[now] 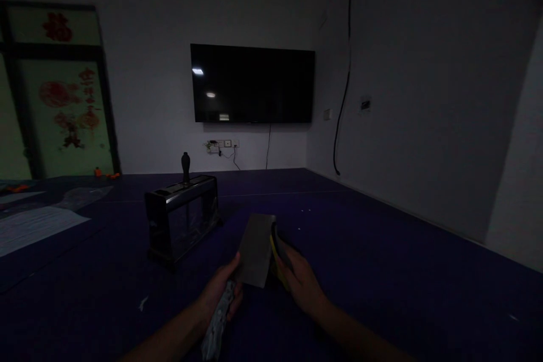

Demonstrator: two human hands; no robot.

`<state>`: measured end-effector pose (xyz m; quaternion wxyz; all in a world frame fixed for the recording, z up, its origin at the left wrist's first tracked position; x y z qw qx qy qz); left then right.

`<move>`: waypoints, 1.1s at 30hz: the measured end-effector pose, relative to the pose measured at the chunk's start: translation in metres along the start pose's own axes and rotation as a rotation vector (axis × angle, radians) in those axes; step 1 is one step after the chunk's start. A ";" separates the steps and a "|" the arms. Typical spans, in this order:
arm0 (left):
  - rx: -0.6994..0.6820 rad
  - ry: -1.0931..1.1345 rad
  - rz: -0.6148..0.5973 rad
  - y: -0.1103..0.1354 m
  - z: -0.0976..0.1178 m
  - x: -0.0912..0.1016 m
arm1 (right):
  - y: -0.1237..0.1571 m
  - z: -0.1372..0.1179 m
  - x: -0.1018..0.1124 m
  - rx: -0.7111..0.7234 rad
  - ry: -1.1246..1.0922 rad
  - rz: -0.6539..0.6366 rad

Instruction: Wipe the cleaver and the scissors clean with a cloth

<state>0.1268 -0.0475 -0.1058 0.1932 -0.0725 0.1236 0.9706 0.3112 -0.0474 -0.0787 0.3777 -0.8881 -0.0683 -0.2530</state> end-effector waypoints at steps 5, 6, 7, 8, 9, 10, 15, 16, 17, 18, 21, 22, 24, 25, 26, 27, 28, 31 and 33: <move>-0.060 -0.004 0.029 0.003 -0.003 -0.005 | 0.001 -0.003 0.000 0.004 0.059 -0.032; -0.076 -0.006 0.053 0.004 -0.002 -0.005 | 0.001 -0.003 0.000 0.000 0.079 -0.024; -0.094 -0.009 0.078 0.005 -0.001 -0.006 | 0.002 -0.003 -0.001 0.000 0.099 -0.017; -0.112 -0.012 0.105 0.006 0.001 -0.007 | 0.002 -0.003 -0.001 0.003 0.118 -0.012; -0.127 -0.014 0.127 0.007 0.003 -0.007 | 0.003 -0.003 -0.001 0.011 0.136 -0.010; -0.136 -0.013 0.143 0.007 0.004 -0.007 | 0.003 -0.003 -0.001 0.020 0.152 -0.014; -0.119 -0.010 0.176 0.005 0.005 -0.003 | 0.004 -0.009 -0.003 0.088 0.227 -0.117; -0.116 -0.008 0.177 0.005 0.005 -0.003 | 0.004 -0.010 -0.004 0.105 0.245 -0.151; -0.117 -0.005 0.174 0.005 0.004 -0.002 | 0.005 -0.011 -0.005 0.121 0.263 -0.183; -0.118 -0.001 0.167 0.005 0.004 -0.003 | 0.006 -0.011 -0.006 0.133 0.279 -0.216; -0.121 0.004 0.153 0.007 0.003 -0.004 | 0.008 -0.013 -0.008 0.148 0.312 -0.296; -0.121 0.002 0.152 0.007 0.003 -0.004 | 0.008 -0.014 -0.009 0.147 0.317 -0.315; -0.118 -0.009 0.155 0.007 0.002 -0.004 | 0.009 -0.015 -0.009 0.146 0.323 -0.333; -0.120 -0.014 0.159 0.006 0.001 -0.003 | 0.009 -0.016 -0.008 0.146 0.323 -0.334; -0.120 -0.020 0.163 0.005 0.000 -0.002 | 0.009 -0.017 -0.008 0.148 0.321 -0.336; -0.122 -0.024 0.168 0.003 -0.001 -0.001 | 0.009 -0.018 -0.007 0.153 0.316 -0.340; -0.123 -0.023 0.175 0.002 -0.002 0.001 | 0.009 -0.019 -0.007 0.158 0.310 -0.346; -0.120 0.009 0.193 -0.002 -0.004 0.005 | 0.009 -0.022 -0.006 0.181 0.293 -0.376; -0.111 0.050 0.208 -0.004 -0.005 0.007 | 0.009 -0.023 -0.006 0.196 0.285 -0.396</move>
Point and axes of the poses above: each hand's wrist, its own y-axis away from the middle knuckle, its own x-axis out of the back of the hand, z = x × y, the point moved 2 cm from there along -y, towards the middle knuckle, and after that the axes turned 2 degrees about -z, right-handed, at the moved point
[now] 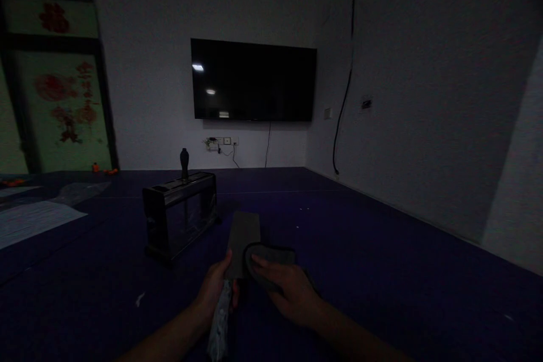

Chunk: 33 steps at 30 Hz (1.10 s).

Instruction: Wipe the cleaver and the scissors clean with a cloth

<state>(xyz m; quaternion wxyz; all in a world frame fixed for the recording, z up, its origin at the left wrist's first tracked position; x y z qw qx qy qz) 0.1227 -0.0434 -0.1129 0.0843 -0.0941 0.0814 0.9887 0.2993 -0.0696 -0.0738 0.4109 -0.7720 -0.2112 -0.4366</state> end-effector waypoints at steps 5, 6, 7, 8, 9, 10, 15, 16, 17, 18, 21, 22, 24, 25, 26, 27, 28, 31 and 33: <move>0.007 0.043 -0.001 -0.002 -0.001 0.001 | 0.001 0.000 -0.001 0.008 0.004 -0.016; 0.011 0.041 -0.004 -0.003 -0.001 0.000 | 0.001 0.001 -0.001 0.008 0.004 -0.015; 0.020 0.037 -0.006 -0.003 -0.001 0.000 | 0.001 0.001 -0.002 0.009 0.005 -0.013; 0.029 0.034 -0.007 -0.003 -0.001 0.000 | 0.001 0.002 -0.003 0.009 0.004 -0.010; 0.039 0.032 -0.008 -0.002 0.000 0.000 | 0.001 0.003 -0.003 0.004 0.004 -0.004; 0.048 0.028 -0.008 -0.002 0.001 0.000 | 0.001 0.003 -0.004 -0.009 0.006 0.003; 0.086 -0.001 -0.055 0.004 0.004 -0.003 | 0.000 0.009 -0.005 -0.106 0.015 0.075; 0.089 -0.002 -0.059 0.004 0.004 -0.003 | 0.000 0.010 -0.005 -0.116 0.010 0.092; 0.087 -0.003 -0.059 0.005 0.004 -0.004 | 0.000 0.010 -0.005 -0.119 0.005 0.106; 0.083 -0.004 -0.056 0.005 0.004 -0.004 | 0.000 0.011 -0.005 -0.118 0.001 0.119; 0.070 -0.008 -0.048 0.004 0.004 -0.004 | 0.000 0.011 -0.006 -0.108 -0.001 0.133; 0.074 -0.008 -0.051 0.003 0.004 -0.004 | 0.000 0.010 -0.005 -0.104 0.000 0.129; 0.091 -0.007 -0.053 0.002 0.003 -0.003 | 0.000 0.008 -0.004 -0.090 0.004 0.107; 0.095 -0.003 -0.048 0.001 0.003 -0.002 | 0.000 0.006 -0.003 -0.076 0.006 0.088; 0.092 0.005 -0.038 0.000 0.002 -0.001 | 0.000 0.004 -0.003 -0.058 0.008 0.067; 0.081 0.018 -0.025 0.000 0.002 0.000 | 0.000 0.002 -0.002 -0.039 0.008 0.046; 0.071 0.030 -0.014 -0.001 0.002 0.000 | 0.000 0.001 -0.001 -0.023 0.005 0.029; 0.070 0.039 -0.007 -0.002 0.000 0.002 | 0.001 0.000 -0.001 0.003 -0.010 0.014; 0.075 0.032 -0.010 -0.002 0.000 0.002 | 0.001 0.001 -0.002 0.002 -0.016 0.019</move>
Point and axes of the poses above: each hand's wrist, its own y-axis away from the middle knuckle, its own x-axis out of the back of the hand, z = x × y, the point moved 2 cm from there along -y, towards the middle knuckle, and after that the axes turned 2 degrees about -z, right-handed, at the moved point
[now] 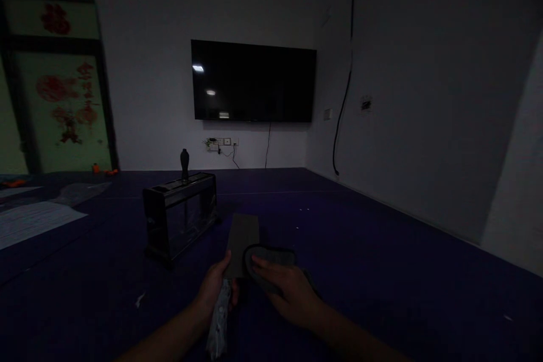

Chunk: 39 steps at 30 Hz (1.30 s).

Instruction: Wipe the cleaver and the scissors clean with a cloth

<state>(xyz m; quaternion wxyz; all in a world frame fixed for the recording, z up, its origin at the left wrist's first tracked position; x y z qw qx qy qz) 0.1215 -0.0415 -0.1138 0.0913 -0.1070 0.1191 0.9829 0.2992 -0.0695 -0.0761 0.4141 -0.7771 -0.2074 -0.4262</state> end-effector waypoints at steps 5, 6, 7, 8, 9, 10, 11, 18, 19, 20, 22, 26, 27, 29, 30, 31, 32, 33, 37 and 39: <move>-0.021 0.026 0.009 0.003 0.002 -0.002 | 0.001 0.004 -0.002 -0.042 0.017 0.025; -0.014 0.021 0.004 0.004 0.002 -0.002 | 0.001 0.005 -0.003 -0.058 0.023 0.035; -0.009 0.013 -0.003 0.004 0.002 -0.003 | 0.000 0.005 -0.003 -0.073 0.029 0.047; -0.002 0.000 -0.011 0.004 0.002 -0.003 | 0.000 0.006 -0.003 -0.087 0.034 0.060; 0.001 -0.013 -0.014 0.004 0.002 -0.003 | 0.000 0.007 -0.002 -0.096 0.038 0.072; 0.001 -0.023 -0.019 0.003 0.002 -0.002 | 0.000 0.007 -0.002 -0.102 0.042 0.081; -0.003 -0.030 -0.022 0.003 0.001 -0.002 | -0.001 0.007 -0.002 -0.106 0.047 0.084; -0.014 -0.055 -0.018 0.002 0.000 -0.002 | 0.000 0.009 -0.004 -0.109 0.065 0.059; -0.008 -0.059 -0.012 0.002 0.000 -0.002 | 0.000 0.008 -0.004 -0.101 0.064 0.054; -0.005 -0.061 -0.005 0.003 0.000 -0.002 | 0.000 0.007 -0.004 -0.092 0.063 0.049; -0.005 -0.062 0.010 0.003 0.001 -0.002 | 0.000 0.006 -0.004 -0.077 0.064 0.039; -0.013 -0.040 -0.005 0.002 0.000 -0.002 | 0.001 0.005 -0.004 -0.069 0.063 0.026; -0.017 -0.036 -0.010 0.002 0.000 -0.002 | 0.001 0.005 -0.004 -0.073 0.064 0.024; -0.026 -0.035 -0.010 0.000 -0.001 -0.001 | 0.001 0.004 -0.004 -0.084 0.070 0.021; -0.032 -0.036 -0.002 0.000 -0.001 -0.001 | 0.000 0.004 -0.003 -0.090 0.071 0.018; -0.034 -0.041 0.007 -0.001 -0.001 -0.001 | 0.000 0.003 -0.003 -0.094 0.071 0.015; -0.033 -0.046 0.013 -0.001 -0.001 -0.001 | 0.000 0.003 -0.002 -0.095 0.068 0.010; -0.032 -0.051 0.019 -0.001 -0.001 -0.001 | 0.000 0.002 -0.002 -0.094 0.065 0.005; -0.021 -0.067 0.025 0.002 0.002 -0.003 | 0.000 0.002 -0.001 -0.097 0.072 0.006; -0.022 -0.077 0.007 0.005 0.004 -0.004 | 0.001 0.004 -0.002 -0.103 0.074 0.024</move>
Point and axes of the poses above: each hand's wrist, its own y-axis away from the middle knuckle, its own x-axis out of the back of the hand, z = x × y, the point moved 2 cm from there along -y, towards the middle knuckle, and after that the axes turned 2 degrees about -z, right-handed, at the moved point
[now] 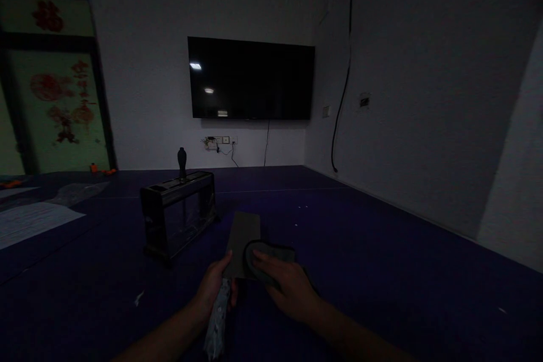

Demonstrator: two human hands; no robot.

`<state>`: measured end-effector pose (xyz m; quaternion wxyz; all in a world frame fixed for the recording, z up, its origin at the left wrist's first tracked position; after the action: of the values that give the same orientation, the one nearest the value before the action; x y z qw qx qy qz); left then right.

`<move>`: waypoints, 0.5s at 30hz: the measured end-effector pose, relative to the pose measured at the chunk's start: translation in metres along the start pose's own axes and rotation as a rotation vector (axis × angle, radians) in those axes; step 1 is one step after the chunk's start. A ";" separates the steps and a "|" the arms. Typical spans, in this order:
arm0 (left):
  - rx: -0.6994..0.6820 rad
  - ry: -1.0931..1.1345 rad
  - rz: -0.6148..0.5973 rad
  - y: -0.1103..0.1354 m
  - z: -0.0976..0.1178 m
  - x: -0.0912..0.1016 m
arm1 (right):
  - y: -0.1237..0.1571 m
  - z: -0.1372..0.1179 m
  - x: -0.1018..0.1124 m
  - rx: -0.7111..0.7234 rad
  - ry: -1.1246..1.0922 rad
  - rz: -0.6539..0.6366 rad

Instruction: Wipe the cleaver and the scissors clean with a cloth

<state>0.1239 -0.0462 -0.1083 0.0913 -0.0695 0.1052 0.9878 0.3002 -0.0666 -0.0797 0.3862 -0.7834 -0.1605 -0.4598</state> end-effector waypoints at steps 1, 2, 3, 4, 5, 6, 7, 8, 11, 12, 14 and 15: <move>-0.004 -0.008 -0.012 0.001 0.001 -0.001 | 0.000 0.001 -0.001 -0.004 -0.003 0.010; -0.009 -0.019 -0.024 0.003 0.001 -0.001 | 0.000 0.002 -0.002 -0.010 -0.007 0.024; -0.014 -0.030 -0.032 0.003 0.001 -0.001 | 0.000 0.004 -0.002 -0.017 -0.011 0.039; -0.020 -0.042 -0.039 0.004 0.001 -0.001 | 0.000 0.005 -0.003 -0.026 -0.015 0.055; -0.025 -0.051 -0.047 0.004 0.000 -0.001 | 0.000 0.006 -0.003 -0.036 -0.018 0.067; -0.030 -0.057 -0.055 0.003 -0.001 -0.001 | 0.000 0.006 -0.003 -0.047 -0.020 0.078; -0.036 -0.060 -0.064 0.003 -0.002 -0.001 | -0.001 0.007 -0.004 -0.057 -0.021 0.085; -0.045 -0.059 -0.071 0.002 -0.002 -0.001 | -0.001 0.007 -0.004 -0.065 -0.022 0.088; -0.071 -0.036 -0.083 -0.001 -0.004 -0.002 | -0.002 0.008 -0.004 -0.076 -0.025 0.093; -0.076 -0.023 -0.081 -0.001 -0.004 -0.002 | -0.002 0.009 -0.004 -0.075 -0.025 0.095; -0.071 -0.004 -0.072 -0.001 -0.004 -0.003 | -0.002 0.009 -0.004 -0.071 -0.025 0.089; -0.067 -0.001 -0.066 0.000 -0.003 -0.003 | -0.002 0.009 -0.004 -0.071 -0.024 0.087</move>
<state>0.1273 -0.0473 -0.1110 0.1214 -0.0756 0.0694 0.9873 0.3025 -0.0579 -0.0849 0.3760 -0.8081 -0.1146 -0.4387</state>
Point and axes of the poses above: each hand's wrist, its own y-axis away from the middle knuckle, its own x-axis out of the back of the hand, z = x × y, the point moved 2 cm from there along -y, towards the middle knuckle, and after that the axes turned 2 degrees about -z, right-handed, at the moved point
